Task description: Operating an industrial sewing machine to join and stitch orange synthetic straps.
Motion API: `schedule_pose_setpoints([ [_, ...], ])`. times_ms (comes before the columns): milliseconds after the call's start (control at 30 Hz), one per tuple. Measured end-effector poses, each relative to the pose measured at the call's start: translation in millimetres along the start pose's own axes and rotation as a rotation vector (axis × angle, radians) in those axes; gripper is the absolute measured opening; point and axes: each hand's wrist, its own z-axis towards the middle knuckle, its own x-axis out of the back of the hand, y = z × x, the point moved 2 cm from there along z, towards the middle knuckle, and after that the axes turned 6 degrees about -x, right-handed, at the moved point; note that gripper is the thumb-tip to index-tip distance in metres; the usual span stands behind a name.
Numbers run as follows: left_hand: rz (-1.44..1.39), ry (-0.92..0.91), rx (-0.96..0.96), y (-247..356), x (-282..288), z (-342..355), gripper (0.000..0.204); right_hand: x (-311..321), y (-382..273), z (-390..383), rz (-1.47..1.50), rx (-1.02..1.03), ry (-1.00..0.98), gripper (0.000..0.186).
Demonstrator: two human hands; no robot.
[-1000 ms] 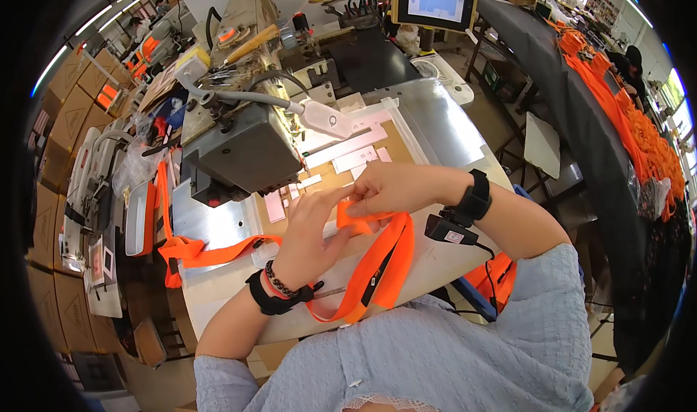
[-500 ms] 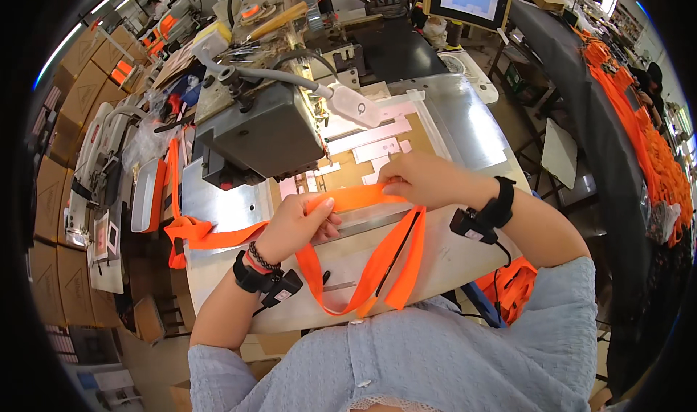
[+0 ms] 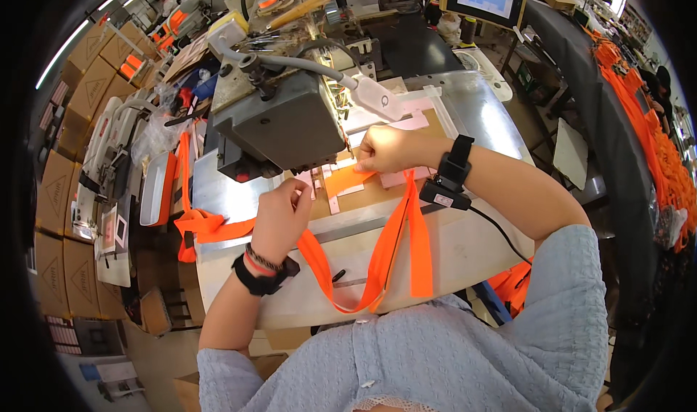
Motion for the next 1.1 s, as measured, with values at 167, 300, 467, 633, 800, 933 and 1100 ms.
schedule_pose_setpoints([
  [167, 0.206, -0.106, -0.505, 26, -9, -19, 0.033, 6, -3, 0, -0.082, -0.173, -0.067, 0.03],
  [300, 0.298, -0.154, -0.634, 33, -25, -20, 0.058, 3, 0, 5, -0.061, -0.19, -0.019, 0.026],
  [467, 0.552, -0.144, -0.483, 10, -35, -9, 0.065, 0, 5, 7, -0.056, -0.233, 0.011, 0.024],
  [633, 0.568, -0.151, -0.476, 8, -35, -10, 0.067, -2, 9, 6, 0.005, -0.158, 0.076, 0.034],
  [800, 0.625, -0.117, -0.484, 8, -37, -7, 0.067, -7, 18, 10, 0.046, -0.087, 0.134, 0.035],
  [933, 0.613, -0.111, -0.454, 11, -35, -6, 0.066, -7, 16, 7, 0.026, -0.106, 0.121, 0.036],
  [1100, 0.603, -0.121, -0.415, 13, -33, -2, 0.065, -7, 12, 1, -0.018, -0.176, 0.098, 0.029],
])
